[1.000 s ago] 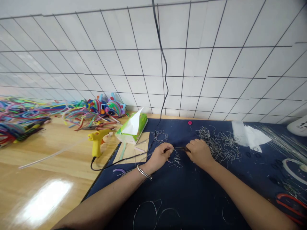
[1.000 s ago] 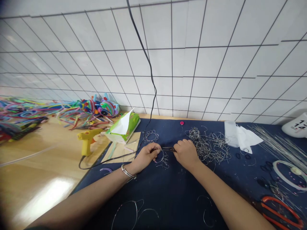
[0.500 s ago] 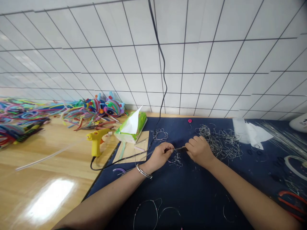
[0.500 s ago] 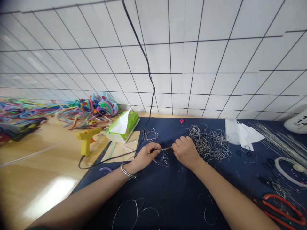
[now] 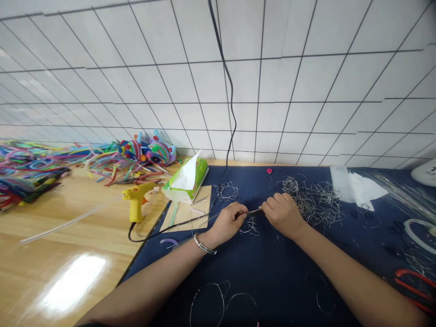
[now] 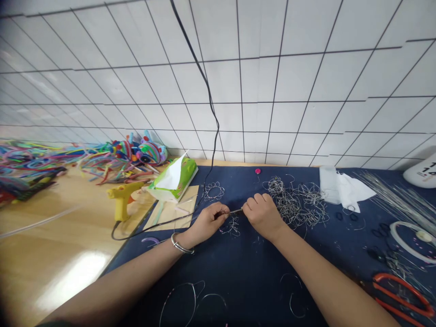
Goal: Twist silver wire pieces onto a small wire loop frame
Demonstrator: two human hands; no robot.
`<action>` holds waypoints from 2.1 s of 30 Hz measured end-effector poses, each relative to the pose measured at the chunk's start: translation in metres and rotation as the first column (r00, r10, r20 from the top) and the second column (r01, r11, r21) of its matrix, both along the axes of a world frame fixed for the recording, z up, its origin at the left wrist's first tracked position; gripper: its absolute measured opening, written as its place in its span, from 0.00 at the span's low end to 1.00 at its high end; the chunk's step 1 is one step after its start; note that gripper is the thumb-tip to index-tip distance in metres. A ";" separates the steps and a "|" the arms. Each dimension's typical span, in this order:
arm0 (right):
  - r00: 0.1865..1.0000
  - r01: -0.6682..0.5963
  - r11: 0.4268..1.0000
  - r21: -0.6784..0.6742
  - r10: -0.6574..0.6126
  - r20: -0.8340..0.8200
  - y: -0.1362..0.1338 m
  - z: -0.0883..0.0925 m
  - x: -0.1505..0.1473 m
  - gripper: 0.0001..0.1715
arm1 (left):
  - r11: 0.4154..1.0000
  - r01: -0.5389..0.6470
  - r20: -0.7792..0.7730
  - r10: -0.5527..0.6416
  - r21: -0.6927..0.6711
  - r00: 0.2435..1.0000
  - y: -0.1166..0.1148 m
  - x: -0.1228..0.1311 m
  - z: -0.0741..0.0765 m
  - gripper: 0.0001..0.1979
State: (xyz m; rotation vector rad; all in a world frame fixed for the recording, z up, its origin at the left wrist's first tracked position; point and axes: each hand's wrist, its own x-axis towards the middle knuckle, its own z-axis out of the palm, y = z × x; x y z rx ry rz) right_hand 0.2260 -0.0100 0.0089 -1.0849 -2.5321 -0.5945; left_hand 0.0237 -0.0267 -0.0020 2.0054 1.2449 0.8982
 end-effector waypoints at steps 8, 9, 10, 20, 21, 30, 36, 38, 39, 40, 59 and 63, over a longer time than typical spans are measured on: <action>0.997 0.077 0.997 0.014 -0.077 0.031 -0.007 0.004 -0.006 0.13 | 0.998 -0.062 0.018 0.062 -0.015 0.998 0.002 0.000 -0.006 0.07; 0.996 0.079 0.997 0.017 -0.080 0.037 -0.008 0.005 -0.007 0.13 | 0.998 -0.063 0.021 0.064 -0.026 0.998 0.003 0.000 -0.007 0.07; 0.996 0.079 0.997 0.019 -0.079 0.042 -0.009 0.006 -0.008 0.13 | 0.997 -0.064 0.025 0.065 -0.035 0.998 0.003 0.000 -0.007 0.06; 0.995 0.104 0.994 0.032 -0.103 -0.012 -0.013 0.005 -0.013 0.12 | 0.995 -0.056 0.011 0.057 -0.079 0.998 0.002 0.000 -0.006 0.07; 0.994 0.105 0.994 0.033 -0.104 -0.016 -0.012 0.005 -0.013 0.12 | 0.995 -0.052 0.008 0.053 -0.081 0.999 0.003 0.000 -0.006 0.07; 0.998 0.054 0.996 -0.070 -0.055 -0.014 -0.005 0.002 -0.006 0.09 | 0.995 -0.013 0.015 0.014 -0.094 1.000 0.002 -0.002 -0.007 0.07; 0.996 0.006 0.994 -0.111 -0.016 -0.091 0.004 -0.004 0.001 0.09 | 0.996 -0.014 0.027 0.016 -0.084 0.999 0.003 -0.004 -0.008 0.06; 0.991 0.034 0.994 -0.105 -0.047 -0.127 0.005 -0.007 0.002 0.08 | 0.999 -0.007 0.029 0.009 -0.045 1.000 0.003 -0.005 -0.006 0.06; 0.988 0.051 0.994 -0.101 -0.065 -0.139 0.005 -0.007 0.002 0.08 | 1.000 -0.001 0.026 0.002 -0.024 1.000 0.002 -0.005 -0.005 0.06; 0.987 0.066 0.993 -0.096 -0.079 -0.141 0.005 -0.007 0.002 0.07 | 1.000 0.002 0.019 -0.002 -0.004 1.000 0.002 -0.004 -0.004 0.06; 0.999 0.011 0.985 0.174 -0.005 -0.033 -0.006 0.003 -0.003 0.09 | 0.999 -0.015 -0.020 0.016 0.048 1.000 0.002 -0.003 -0.007 0.06; 0.998 -0.043 0.988 0.152 0.049 -0.037 -0.005 0.003 -0.002 0.09 | 0.999 -0.017 -0.021 0.018 0.040 1.000 0.003 -0.004 -0.007 0.06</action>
